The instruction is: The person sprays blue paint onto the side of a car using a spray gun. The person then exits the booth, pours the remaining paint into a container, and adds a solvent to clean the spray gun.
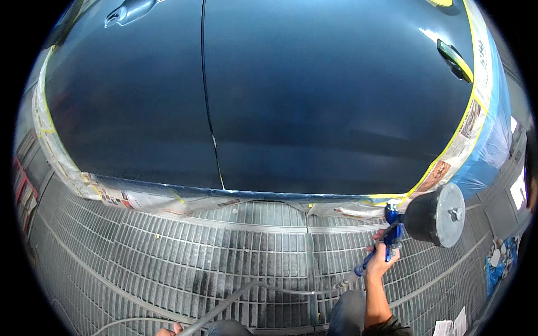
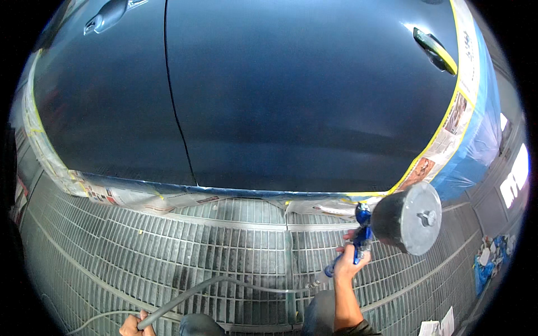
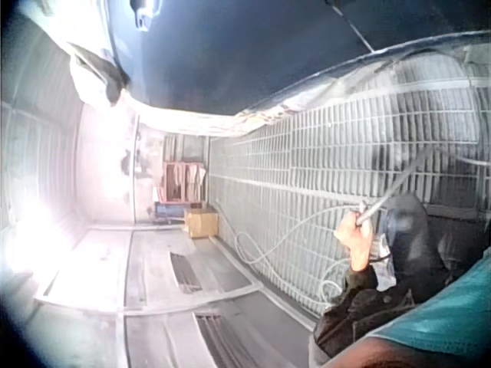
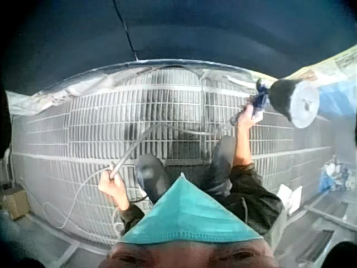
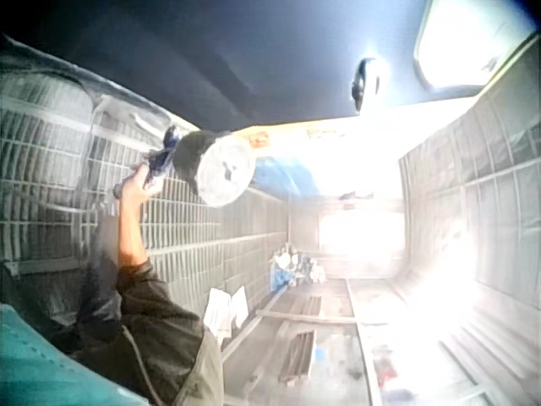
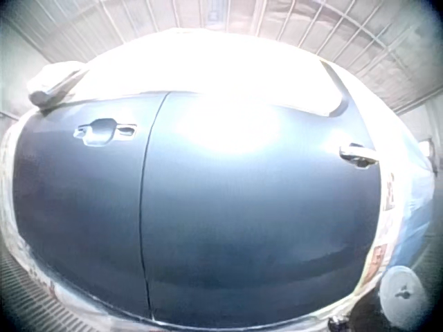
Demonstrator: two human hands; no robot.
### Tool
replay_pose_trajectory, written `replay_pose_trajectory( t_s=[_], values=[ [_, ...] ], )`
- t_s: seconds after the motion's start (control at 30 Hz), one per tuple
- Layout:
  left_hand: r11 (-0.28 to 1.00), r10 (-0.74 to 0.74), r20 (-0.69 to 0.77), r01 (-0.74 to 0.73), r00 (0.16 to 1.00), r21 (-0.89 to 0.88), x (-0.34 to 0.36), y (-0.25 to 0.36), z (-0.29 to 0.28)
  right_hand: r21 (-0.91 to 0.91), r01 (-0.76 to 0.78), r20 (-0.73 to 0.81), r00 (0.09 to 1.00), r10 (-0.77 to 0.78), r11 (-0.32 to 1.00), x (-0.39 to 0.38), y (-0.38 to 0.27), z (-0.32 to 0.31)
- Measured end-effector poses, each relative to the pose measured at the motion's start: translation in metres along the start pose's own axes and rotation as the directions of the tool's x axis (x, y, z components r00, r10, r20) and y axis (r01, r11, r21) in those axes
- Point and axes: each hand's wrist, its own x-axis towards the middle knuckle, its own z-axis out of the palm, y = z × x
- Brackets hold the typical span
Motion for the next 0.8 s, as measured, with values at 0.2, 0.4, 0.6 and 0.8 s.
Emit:
replay_pose_trajectory(
  t_s=[0.2, 0.4, 0.6, 0.8],
  values=[
    [0.982, -0.188, 0.072, 0.189, 0.980, -0.007, 0.006, -0.040, -0.033, 0.082, -0.023, 0.412, 0.911, -0.013, 0.996, -0.055, -0.047, 0.084],
    [0.965, -0.250, -0.028, 0.251, 0.968, 0.078, 0.012, -0.039, -0.081, 0.022, -0.241, 0.740, 0.656, 0.147, 0.970, -0.068, -0.112, 0.060],
    [0.950, -0.312, 0.086, 0.310, 0.946, 0.039, 0.021, -0.034, -0.115, -0.007, -0.259, 0.784, 0.598, 0.166, 0.966, -0.016, -0.190, 0.084],
    [0.963, -0.268, 0.346, 0.245, 0.899, 0.108, 0.039, 0.012, -0.149, -0.038, -0.070, 0.361, 0.929, 0.079, 0.997, 0.059, -0.245, 0.007]
  ],
)
